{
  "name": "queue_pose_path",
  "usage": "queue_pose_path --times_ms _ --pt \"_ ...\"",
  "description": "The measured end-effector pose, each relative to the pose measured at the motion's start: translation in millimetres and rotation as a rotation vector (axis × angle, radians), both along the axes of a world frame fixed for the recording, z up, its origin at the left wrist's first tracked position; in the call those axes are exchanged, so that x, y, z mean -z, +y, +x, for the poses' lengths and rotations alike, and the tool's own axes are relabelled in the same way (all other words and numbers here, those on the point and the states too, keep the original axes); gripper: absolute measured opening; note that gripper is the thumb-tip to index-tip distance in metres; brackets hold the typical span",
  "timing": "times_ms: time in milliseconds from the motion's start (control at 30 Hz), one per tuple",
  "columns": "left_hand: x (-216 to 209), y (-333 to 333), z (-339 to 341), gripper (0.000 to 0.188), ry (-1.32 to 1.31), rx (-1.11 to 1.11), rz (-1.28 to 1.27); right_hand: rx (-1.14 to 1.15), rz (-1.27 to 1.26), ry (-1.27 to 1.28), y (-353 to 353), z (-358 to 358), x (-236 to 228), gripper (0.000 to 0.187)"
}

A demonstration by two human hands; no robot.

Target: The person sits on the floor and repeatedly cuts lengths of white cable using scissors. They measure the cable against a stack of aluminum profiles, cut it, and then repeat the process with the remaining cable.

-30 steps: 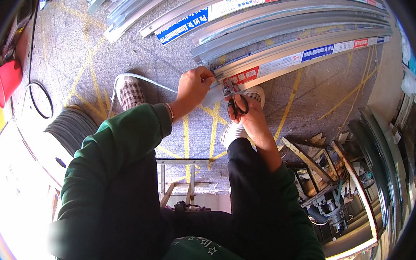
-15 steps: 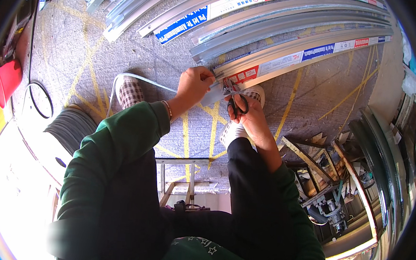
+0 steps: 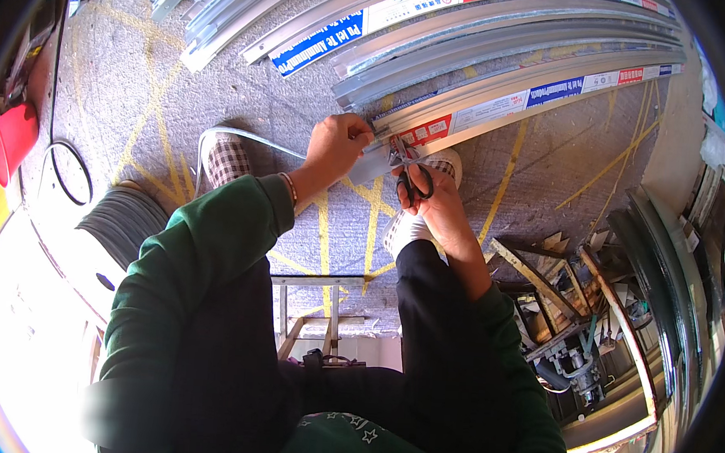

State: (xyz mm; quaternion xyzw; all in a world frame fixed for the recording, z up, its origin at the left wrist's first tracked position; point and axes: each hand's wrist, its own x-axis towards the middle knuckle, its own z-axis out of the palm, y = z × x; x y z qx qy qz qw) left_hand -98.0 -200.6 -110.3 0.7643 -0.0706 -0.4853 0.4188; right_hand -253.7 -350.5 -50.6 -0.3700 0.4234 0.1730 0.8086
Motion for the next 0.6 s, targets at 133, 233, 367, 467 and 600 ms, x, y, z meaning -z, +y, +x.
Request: queue_pose_path --times_ms 133,233,367,467,600 --pt "0.0 0.5 0.4 0.013 -0.016 -0.006 -0.017 -0.018 0.009 -0.001 -1.5 0.1 -0.9 0.046" --pt "1.1 0.9 0.4 0.013 -0.012 -0.007 -0.018 -0.021 0.011 0.004 -1.8 0.1 -1.0 0.046" --pt "3.9 0.5 0.8 0.013 0.006 -0.016 -0.010 -0.021 0.022 0.000 -2.0 0.5 -1.1 0.046" --pt "5.3 -0.4 1.2 0.014 0.006 -0.023 -0.011 -0.010 0.022 0.014 -1.0 1.1 -1.5 0.045" --pt "5.2 -0.6 2.0 0.014 0.045 -0.036 -0.023 0.003 0.041 0.022 -0.9 3.4 -0.4 0.046"
